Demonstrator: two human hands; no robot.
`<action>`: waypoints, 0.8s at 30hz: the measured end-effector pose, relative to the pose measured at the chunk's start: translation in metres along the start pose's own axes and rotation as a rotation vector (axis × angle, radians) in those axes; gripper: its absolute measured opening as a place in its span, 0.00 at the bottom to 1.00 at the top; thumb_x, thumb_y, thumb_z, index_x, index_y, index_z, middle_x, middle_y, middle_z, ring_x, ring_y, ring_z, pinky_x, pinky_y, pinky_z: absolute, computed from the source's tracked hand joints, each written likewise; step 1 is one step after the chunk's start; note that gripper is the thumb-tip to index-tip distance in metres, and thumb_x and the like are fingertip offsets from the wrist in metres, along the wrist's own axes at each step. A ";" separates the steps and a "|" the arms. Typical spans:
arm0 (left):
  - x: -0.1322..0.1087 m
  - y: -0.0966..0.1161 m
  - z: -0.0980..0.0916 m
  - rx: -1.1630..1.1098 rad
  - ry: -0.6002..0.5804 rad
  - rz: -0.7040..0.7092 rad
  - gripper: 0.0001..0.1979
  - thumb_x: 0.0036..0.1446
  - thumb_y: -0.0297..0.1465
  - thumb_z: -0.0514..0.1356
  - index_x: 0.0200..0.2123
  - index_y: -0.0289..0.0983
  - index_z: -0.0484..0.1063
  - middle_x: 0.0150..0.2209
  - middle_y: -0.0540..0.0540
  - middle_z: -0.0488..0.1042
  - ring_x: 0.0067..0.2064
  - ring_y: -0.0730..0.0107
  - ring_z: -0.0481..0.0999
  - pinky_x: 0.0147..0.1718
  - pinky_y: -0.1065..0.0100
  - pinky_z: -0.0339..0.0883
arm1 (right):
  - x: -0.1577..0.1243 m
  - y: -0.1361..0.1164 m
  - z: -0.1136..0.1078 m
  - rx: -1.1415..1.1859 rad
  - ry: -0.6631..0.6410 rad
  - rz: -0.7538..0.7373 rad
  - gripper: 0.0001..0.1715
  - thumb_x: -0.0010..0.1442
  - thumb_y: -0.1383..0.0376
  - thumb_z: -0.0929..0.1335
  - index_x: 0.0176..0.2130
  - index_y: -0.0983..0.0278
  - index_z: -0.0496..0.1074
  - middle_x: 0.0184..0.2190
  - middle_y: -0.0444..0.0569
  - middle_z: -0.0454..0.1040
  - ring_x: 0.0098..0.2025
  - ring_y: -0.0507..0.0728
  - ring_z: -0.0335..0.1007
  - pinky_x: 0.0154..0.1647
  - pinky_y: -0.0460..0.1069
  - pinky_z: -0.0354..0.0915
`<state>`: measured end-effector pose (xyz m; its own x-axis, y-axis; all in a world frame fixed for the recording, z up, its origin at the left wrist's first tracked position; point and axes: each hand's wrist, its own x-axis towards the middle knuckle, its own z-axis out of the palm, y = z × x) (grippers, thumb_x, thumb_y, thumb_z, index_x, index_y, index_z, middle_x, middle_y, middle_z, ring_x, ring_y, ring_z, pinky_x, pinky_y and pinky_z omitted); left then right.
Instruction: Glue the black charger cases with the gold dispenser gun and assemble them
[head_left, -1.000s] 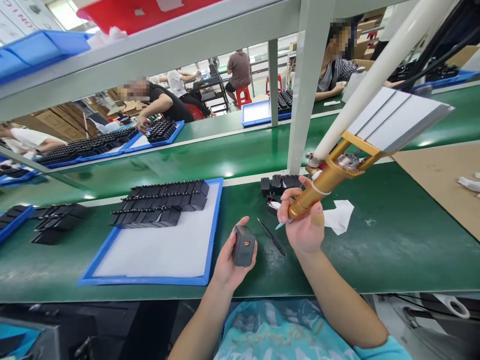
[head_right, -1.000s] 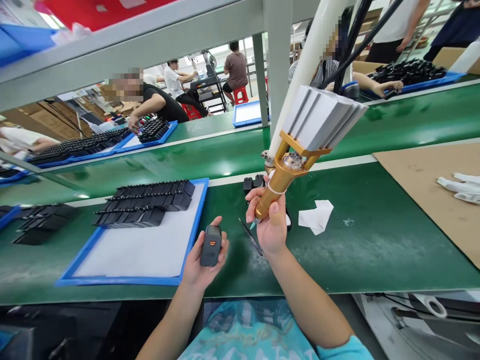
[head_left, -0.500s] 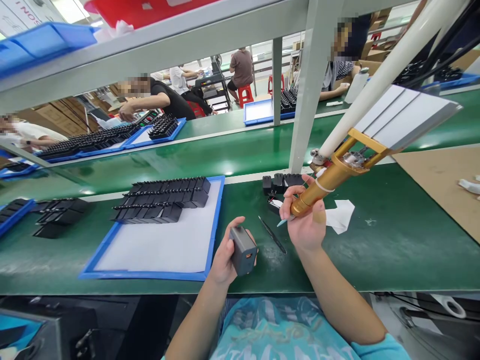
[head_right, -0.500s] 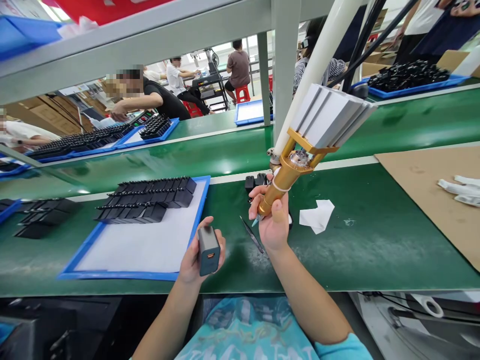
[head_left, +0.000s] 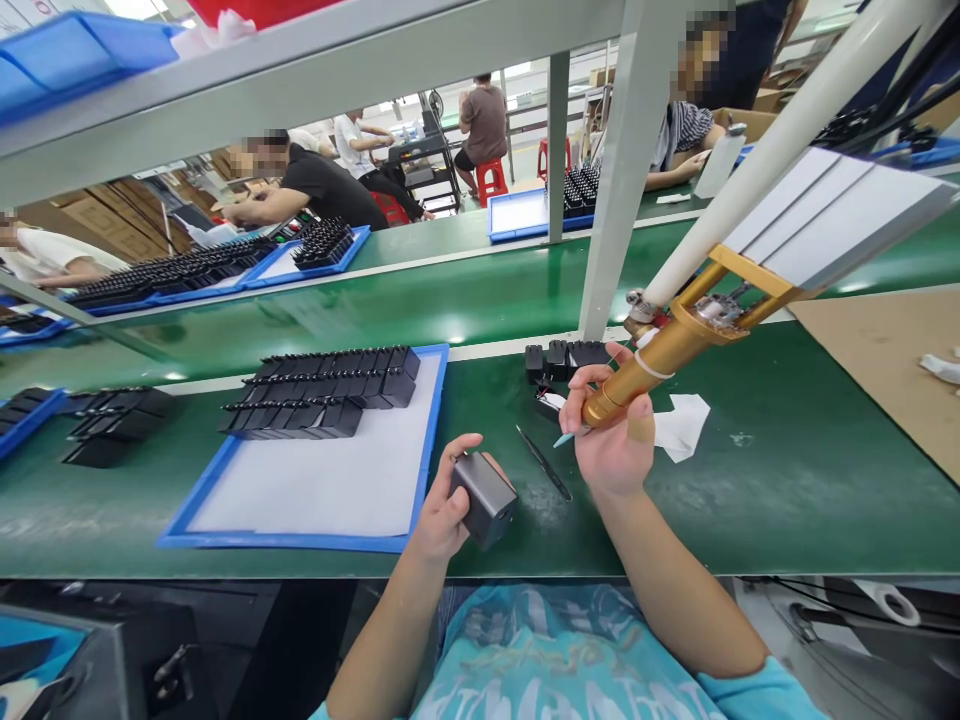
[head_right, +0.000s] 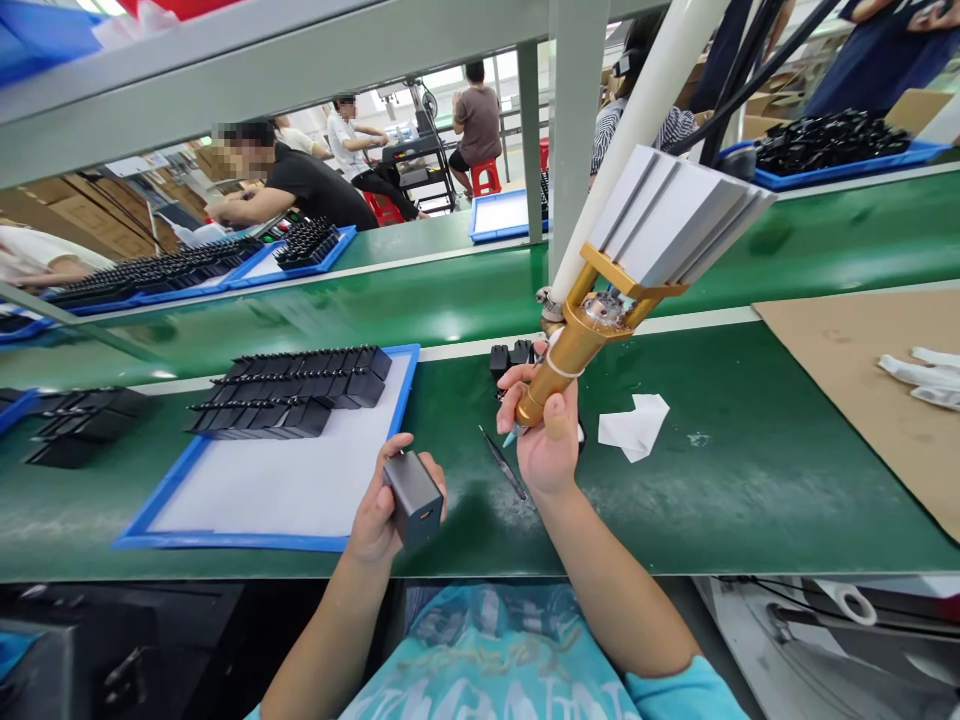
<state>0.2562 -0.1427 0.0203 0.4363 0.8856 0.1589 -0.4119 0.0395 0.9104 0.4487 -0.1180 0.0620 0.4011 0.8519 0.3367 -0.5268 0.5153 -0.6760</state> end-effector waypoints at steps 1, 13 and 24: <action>0.000 0.000 -0.001 0.008 -0.009 0.005 0.27 0.58 0.48 0.60 0.56 0.46 0.59 0.34 0.48 0.73 0.25 0.73 0.72 0.24 0.72 0.66 | 0.000 0.000 0.000 0.003 -0.005 -0.003 0.25 0.59 0.46 0.64 0.52 0.54 0.65 0.34 0.43 0.70 0.20 0.48 0.60 0.20 0.47 0.58; -0.003 0.009 -0.011 0.443 0.047 -0.004 0.27 0.60 0.46 0.59 0.60 0.44 0.61 0.38 0.45 0.73 0.33 0.66 0.71 0.32 0.67 0.67 | 0.000 0.000 0.000 -0.025 0.010 0.005 0.26 0.59 0.45 0.64 0.52 0.54 0.64 0.34 0.43 0.69 0.19 0.48 0.60 0.21 0.48 0.58; 0.016 -0.016 -0.027 1.769 0.006 -0.150 0.30 0.65 0.36 0.53 0.68 0.41 0.50 0.39 0.44 0.73 0.41 0.60 0.75 0.34 0.69 0.66 | -0.001 -0.001 0.001 -0.011 0.010 0.023 0.26 0.57 0.44 0.65 0.50 0.55 0.64 0.33 0.42 0.69 0.19 0.48 0.60 0.20 0.47 0.57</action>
<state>0.2484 -0.1168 -0.0020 0.3811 0.9234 0.0461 0.9019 -0.3823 0.2010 0.4481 -0.1194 0.0629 0.3966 0.8627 0.3138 -0.5282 0.4941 -0.6906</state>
